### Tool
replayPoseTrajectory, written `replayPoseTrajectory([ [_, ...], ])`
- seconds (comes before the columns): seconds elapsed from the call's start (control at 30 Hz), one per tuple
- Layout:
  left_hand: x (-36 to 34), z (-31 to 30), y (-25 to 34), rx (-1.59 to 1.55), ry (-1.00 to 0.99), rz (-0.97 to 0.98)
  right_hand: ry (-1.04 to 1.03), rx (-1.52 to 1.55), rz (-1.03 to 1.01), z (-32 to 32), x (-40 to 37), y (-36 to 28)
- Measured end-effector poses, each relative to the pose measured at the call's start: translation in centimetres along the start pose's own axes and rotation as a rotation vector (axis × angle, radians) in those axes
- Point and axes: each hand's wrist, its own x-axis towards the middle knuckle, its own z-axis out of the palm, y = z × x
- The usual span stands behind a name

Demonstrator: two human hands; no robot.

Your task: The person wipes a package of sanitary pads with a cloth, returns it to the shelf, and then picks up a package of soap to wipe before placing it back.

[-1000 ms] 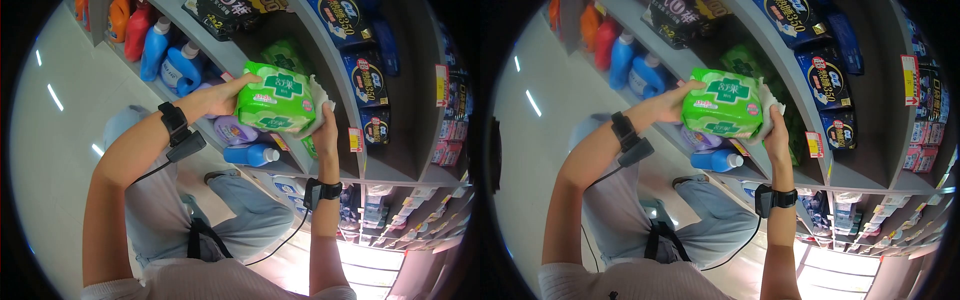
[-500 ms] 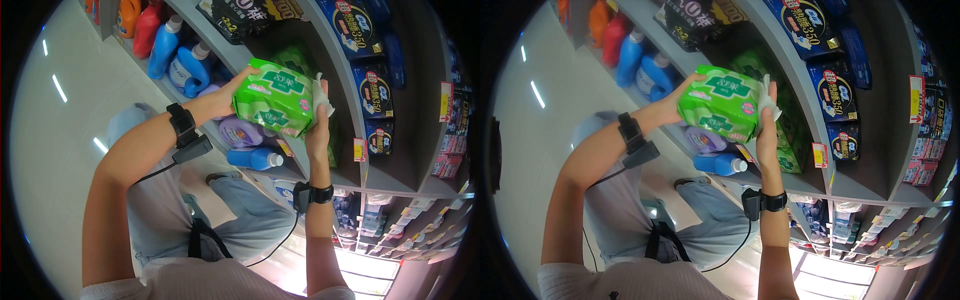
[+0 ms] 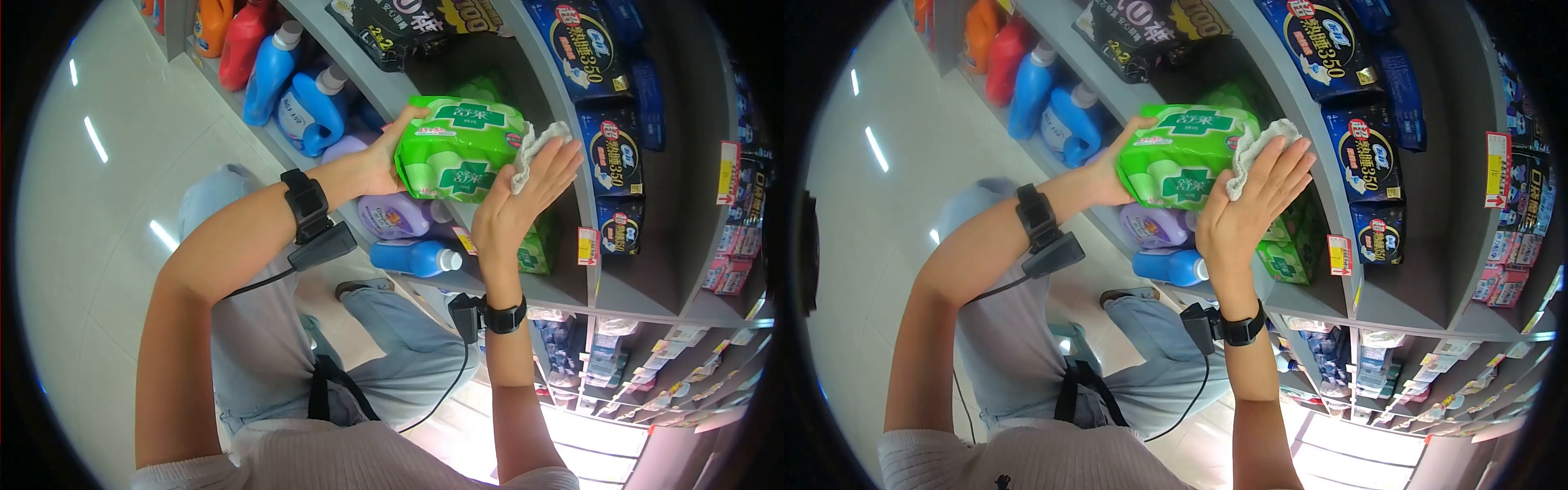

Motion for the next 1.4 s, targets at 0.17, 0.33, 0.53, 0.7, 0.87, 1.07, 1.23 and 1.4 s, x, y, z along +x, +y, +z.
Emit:
replayPoseTrajectory([
  [0.17,0.2,-0.3,-0.3,0.035,0.02,-0.005,-0.007,-0.054,0.019,0.6,-0.9,0.1],
  [0.33,0.2,-0.2,-1.0,0.051,0.017,-0.01,-0.08,-0.03,0.016,0.9,-1.6,0.0],
  [0.53,0.9,-0.9,-1.7,-0.028,-0.123,-0.049,-0.129,0.0,-0.03,1.8,-1.9,-0.4],
  [0.7,1.2,-1.0,-1.8,-0.061,-0.126,-0.035,-0.225,0.099,-0.091,2.3,-2.0,-2.2],
  [0.87,1.7,-1.5,-1.7,-0.028,-0.119,-0.015,-0.233,0.141,-0.151,3.0,-2.0,-3.0],
  [1.07,1.9,-2.1,-1.8,-0.051,-0.164,-0.018,-0.291,0.221,-0.195,3.1,-2.7,-3.4],
  [1.23,1.7,-2.0,-1.8,-0.12,-0.247,-0.036,-0.381,0.26,-0.258,2.6,-3.8,-3.8],
  [1.4,0.6,-1.3,-1.6,-0.047,-0.165,-0.088,-0.478,0.203,-0.278,1.3,-5.2,-3.5],
])
